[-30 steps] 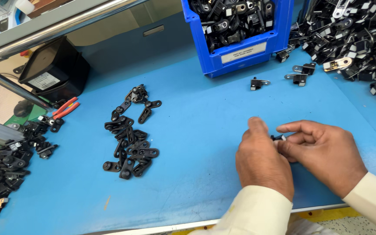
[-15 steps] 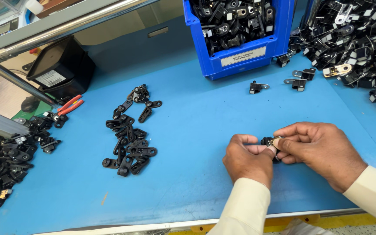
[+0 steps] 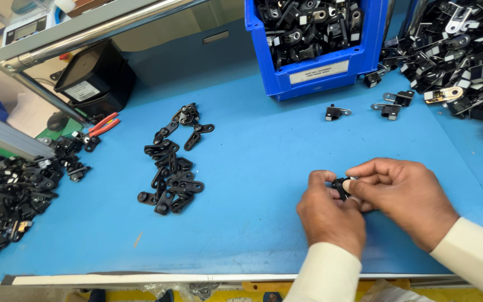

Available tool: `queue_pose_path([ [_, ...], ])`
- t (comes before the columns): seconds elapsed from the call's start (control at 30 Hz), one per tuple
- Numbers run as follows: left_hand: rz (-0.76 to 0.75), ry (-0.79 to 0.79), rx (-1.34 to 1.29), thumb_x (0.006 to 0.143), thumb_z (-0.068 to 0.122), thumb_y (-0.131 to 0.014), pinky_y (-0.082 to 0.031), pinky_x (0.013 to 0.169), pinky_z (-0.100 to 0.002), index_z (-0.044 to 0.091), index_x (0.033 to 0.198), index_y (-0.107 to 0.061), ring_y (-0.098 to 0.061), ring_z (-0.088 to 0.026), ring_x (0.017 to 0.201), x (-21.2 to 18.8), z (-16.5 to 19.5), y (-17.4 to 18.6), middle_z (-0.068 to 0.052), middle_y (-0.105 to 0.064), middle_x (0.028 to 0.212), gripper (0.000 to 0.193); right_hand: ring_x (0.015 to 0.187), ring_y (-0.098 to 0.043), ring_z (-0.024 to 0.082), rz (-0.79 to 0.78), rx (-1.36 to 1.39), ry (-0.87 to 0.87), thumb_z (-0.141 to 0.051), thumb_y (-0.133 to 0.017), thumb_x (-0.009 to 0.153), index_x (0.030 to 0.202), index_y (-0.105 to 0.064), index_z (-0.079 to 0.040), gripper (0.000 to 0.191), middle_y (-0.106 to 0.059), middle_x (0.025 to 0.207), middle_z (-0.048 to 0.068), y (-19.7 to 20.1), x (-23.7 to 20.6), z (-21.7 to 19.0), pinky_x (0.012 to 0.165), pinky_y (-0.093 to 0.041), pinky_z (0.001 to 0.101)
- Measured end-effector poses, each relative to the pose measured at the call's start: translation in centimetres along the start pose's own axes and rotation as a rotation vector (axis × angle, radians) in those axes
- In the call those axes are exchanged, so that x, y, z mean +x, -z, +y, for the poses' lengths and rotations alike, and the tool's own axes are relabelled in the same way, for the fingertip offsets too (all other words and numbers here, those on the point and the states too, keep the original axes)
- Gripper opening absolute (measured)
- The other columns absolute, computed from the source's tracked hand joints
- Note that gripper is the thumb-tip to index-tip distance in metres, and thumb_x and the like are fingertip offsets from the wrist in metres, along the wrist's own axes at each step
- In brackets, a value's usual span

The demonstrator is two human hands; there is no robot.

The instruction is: The person repeatedly picks up small black plastic housings and metal clips from a blue workbench, inserts the metal clip into the housing, and places the assembled unit on the table. The process is repeated for multiple units throughout the clip.

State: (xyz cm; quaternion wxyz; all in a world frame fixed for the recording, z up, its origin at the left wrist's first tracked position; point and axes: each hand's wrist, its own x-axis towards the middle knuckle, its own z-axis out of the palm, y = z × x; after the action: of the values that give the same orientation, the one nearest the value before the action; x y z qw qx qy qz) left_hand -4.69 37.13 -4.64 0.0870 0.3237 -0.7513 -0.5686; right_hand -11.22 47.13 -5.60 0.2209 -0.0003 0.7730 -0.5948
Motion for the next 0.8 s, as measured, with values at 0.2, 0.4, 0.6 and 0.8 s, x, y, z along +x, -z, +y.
queue_pose_path([
  [0.2,-0.039,0.202,-0.252,0.079,-0.005,-0.075,-0.056,0.066,-0.027,0.014,0.111,-0.071,-0.067,-0.01,0.078,0.2,0.2,1.5,-0.001,-0.069,0.089,0.037,0.083,-0.07,0.021,-0.178,0.164,-0.26,-0.023,-0.066,0.1,0.117,-0.069,0.005,0.033,-0.073,0.094,0.014,2.8,1.9,1.8,0.076,-0.06,0.0364],
  [0.4,-0.262,0.188,-0.442,0.082,-0.006,-0.07,-0.058,0.064,-0.023,0.012,0.119,-0.068,-0.068,-0.011,0.08,-0.2,0.2,2.4,-0.005,-0.07,0.097,0.041,0.07,-0.067,0.016,-0.344,0.129,-0.4,-0.031,-0.069,0.097,0.103,-0.069,0.001,0.032,-0.071,0.081,0.011,4.8,4.6,2.9,0.061,-0.057,0.0292],
  [0.6,-0.304,0.163,-0.458,0.081,-0.005,-0.076,-0.06,0.06,-0.022,0.009,0.118,-0.064,-0.071,-0.011,0.079,-0.6,0.6,2.7,-0.007,-0.071,0.096,0.041,0.062,-0.06,0.012,-0.367,0.152,-0.42,-0.03,-0.07,0.095,0.096,-0.071,-0.002,0.027,-0.067,0.074,0.006,5.3,5.4,3.6,0.057,-0.052,0.0255],
  [0.8,-0.234,0.216,-0.363,0.081,-0.006,-0.073,-0.059,0.058,-0.023,0.01,0.117,-0.068,-0.07,-0.011,0.071,-0.8,0.7,2.9,-0.006,-0.072,0.092,0.04,0.066,-0.063,0.017,-0.326,0.102,-0.389,-0.026,-0.067,0.101,0.104,-0.073,0.002,0.029,-0.071,0.079,0.013,4.4,4.3,2.9,0.059,-0.054,0.0297],
])
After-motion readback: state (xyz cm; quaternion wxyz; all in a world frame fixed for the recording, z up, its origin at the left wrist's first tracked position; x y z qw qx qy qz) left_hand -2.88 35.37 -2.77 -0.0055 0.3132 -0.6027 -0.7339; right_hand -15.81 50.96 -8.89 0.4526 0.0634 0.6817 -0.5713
